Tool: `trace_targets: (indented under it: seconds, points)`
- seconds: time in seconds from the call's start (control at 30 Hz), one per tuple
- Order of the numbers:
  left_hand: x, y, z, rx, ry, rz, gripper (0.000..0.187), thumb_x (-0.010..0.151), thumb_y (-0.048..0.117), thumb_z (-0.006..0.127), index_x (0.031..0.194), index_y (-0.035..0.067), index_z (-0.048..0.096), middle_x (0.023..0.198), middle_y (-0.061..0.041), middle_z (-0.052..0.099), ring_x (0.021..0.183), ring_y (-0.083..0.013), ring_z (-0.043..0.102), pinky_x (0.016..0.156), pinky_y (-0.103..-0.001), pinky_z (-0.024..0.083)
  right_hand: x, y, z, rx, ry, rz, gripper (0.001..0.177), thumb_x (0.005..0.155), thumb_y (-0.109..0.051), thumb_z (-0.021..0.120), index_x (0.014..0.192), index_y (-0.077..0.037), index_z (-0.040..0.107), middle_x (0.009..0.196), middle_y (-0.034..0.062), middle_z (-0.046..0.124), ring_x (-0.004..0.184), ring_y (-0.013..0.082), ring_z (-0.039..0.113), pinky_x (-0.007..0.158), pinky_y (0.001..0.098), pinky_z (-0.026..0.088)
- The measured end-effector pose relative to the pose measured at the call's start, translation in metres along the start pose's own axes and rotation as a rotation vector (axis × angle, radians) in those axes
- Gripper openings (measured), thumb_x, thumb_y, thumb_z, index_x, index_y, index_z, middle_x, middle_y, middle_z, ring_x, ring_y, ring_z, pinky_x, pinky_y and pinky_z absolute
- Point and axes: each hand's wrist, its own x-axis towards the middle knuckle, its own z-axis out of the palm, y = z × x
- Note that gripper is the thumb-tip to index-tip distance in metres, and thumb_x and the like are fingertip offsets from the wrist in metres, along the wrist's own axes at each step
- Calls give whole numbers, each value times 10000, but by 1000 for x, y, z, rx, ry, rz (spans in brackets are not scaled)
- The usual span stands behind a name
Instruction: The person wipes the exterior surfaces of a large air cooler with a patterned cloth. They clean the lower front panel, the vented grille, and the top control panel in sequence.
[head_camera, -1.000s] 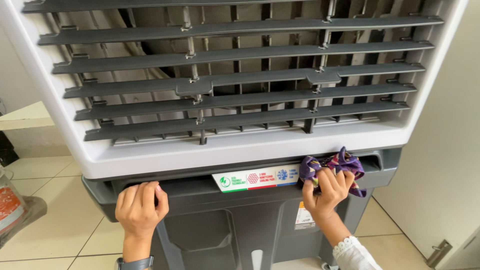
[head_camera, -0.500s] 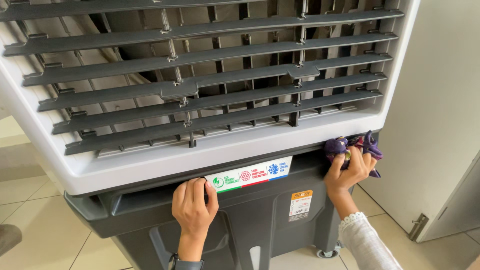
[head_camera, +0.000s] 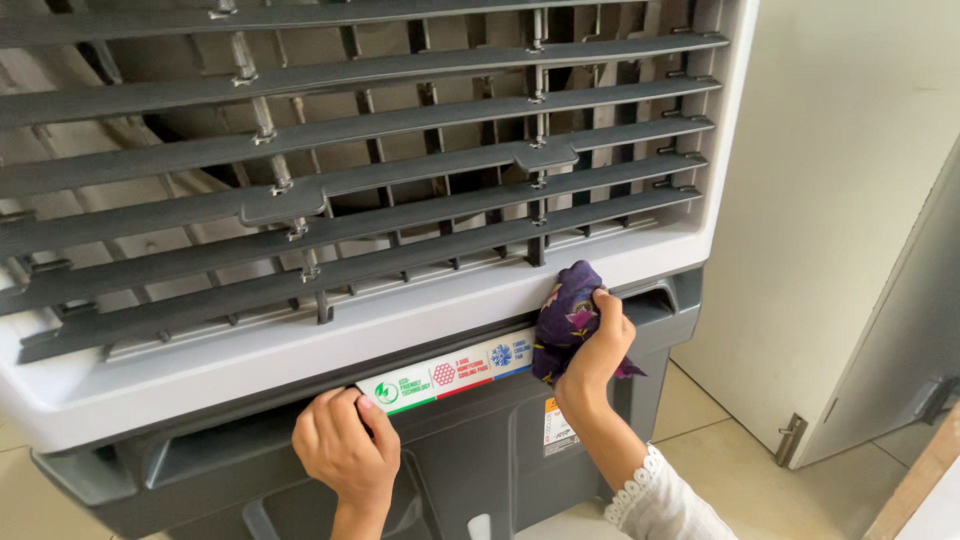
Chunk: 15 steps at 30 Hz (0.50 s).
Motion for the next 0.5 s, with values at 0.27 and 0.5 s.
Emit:
trace_targets:
  seconds: [0.27, 0.5]
  points:
    - [-14, 14, 16, 56, 71, -94, 275, 1075, 252, 463, 1004, 18, 588, 1056, -123, 615, 1075, -346, 562, 1031, -496, 377, 31, -31, -34, -633, -844, -1317, 281, 724, -299, 672, 767, -57, 537, 820, 136, 544, 737, 338, 515, 689, 473, 408]
    - [-19, 11, 20, 81, 69, -100, 259, 1088, 242, 472, 996, 34, 597, 1055, -106, 636, 1060, -342, 580, 1005, -491, 404, 101, -61, -83, -966, -688, -1200, 225, 764, -118, 668, 919, 17, 578, 1011, 192, 604, 918, 422, 552, 813, 515, 463]
